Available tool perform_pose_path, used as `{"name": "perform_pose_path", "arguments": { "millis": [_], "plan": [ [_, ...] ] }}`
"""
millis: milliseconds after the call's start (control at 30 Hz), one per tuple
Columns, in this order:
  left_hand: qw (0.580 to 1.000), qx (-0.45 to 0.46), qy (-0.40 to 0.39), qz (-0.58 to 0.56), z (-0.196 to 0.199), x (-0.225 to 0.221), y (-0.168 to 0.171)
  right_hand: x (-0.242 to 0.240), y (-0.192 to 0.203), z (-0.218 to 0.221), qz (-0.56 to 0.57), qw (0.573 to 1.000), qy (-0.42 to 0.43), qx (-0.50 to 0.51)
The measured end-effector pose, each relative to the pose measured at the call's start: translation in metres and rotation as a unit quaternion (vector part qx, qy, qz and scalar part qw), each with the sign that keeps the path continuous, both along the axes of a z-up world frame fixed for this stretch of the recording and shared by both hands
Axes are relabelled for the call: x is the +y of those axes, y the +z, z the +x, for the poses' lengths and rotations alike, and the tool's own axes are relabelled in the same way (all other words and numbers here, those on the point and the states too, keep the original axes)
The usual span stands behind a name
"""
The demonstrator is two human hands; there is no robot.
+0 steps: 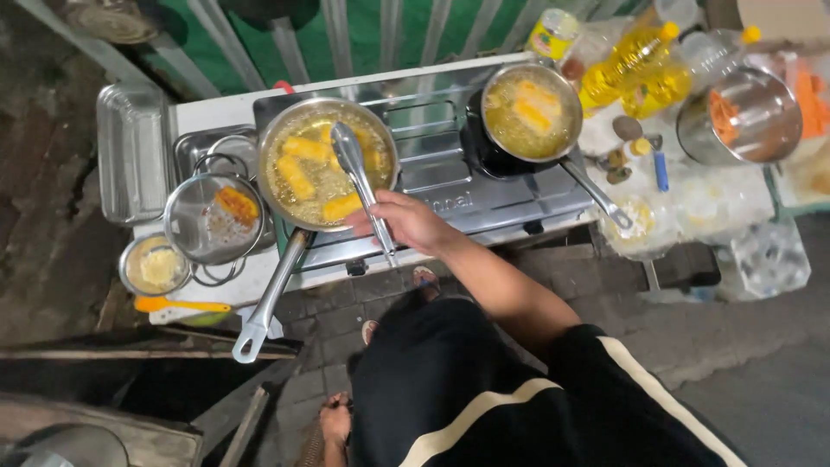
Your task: Frying rectangular food items in oil on a gas stove using tongs to flip and move them.
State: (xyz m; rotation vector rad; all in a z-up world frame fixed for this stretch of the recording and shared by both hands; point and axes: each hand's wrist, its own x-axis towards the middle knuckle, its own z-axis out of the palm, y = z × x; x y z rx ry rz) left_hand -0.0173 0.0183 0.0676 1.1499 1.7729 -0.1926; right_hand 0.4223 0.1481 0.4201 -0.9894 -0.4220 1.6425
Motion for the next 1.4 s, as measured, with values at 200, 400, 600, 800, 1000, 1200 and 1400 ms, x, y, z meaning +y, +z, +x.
{"name": "perform_pose_path", "arguments": {
  "millis": [200, 400, 600, 800, 1000, 1200, 1400],
  "plan": [
    [0.990, 0.086, -0.083, -0.080, -0.024, 0.014, -0.025, -0.022, 0.002, 0.000, -0.019, 0.987, -0.135, -0.090],
    [0.950, 0.097, -0.289, -0.061, -0.059, 0.050, -0.037, -0.044, -0.016, -0.026, 0.034, 0.976, -0.157, 0.144],
    [0.989, -0.136, 0.049, -0.022, -0.068, 0.088, -0.038, -0.055, 0.015, -0.022, 0.288, 0.887, -0.123, 0.340],
    [0.990, 0.034, -0.136, 0.002, -0.019, 0.092, 0.006, -0.130, 0.014, 0.041, 0.309, 0.869, -0.277, 0.269],
    [0.704, -0.543, 0.244, -0.387, 0.016, 0.036, -0.028, -0.304, 0.012, 0.121, 0.283, 0.786, -0.537, 0.122],
    [0.930, 0.020, -0.367, 0.031, 0.113, -0.051, -0.014, -0.467, -0.020, 0.198, 0.183, 0.755, -0.630, 0.007],
    [0.904, -0.020, -0.425, 0.038, 0.281, -0.099, 0.065, -0.541, -0.059, 0.249, 0.240, 0.691, -0.637, 0.242]
  ]
}}
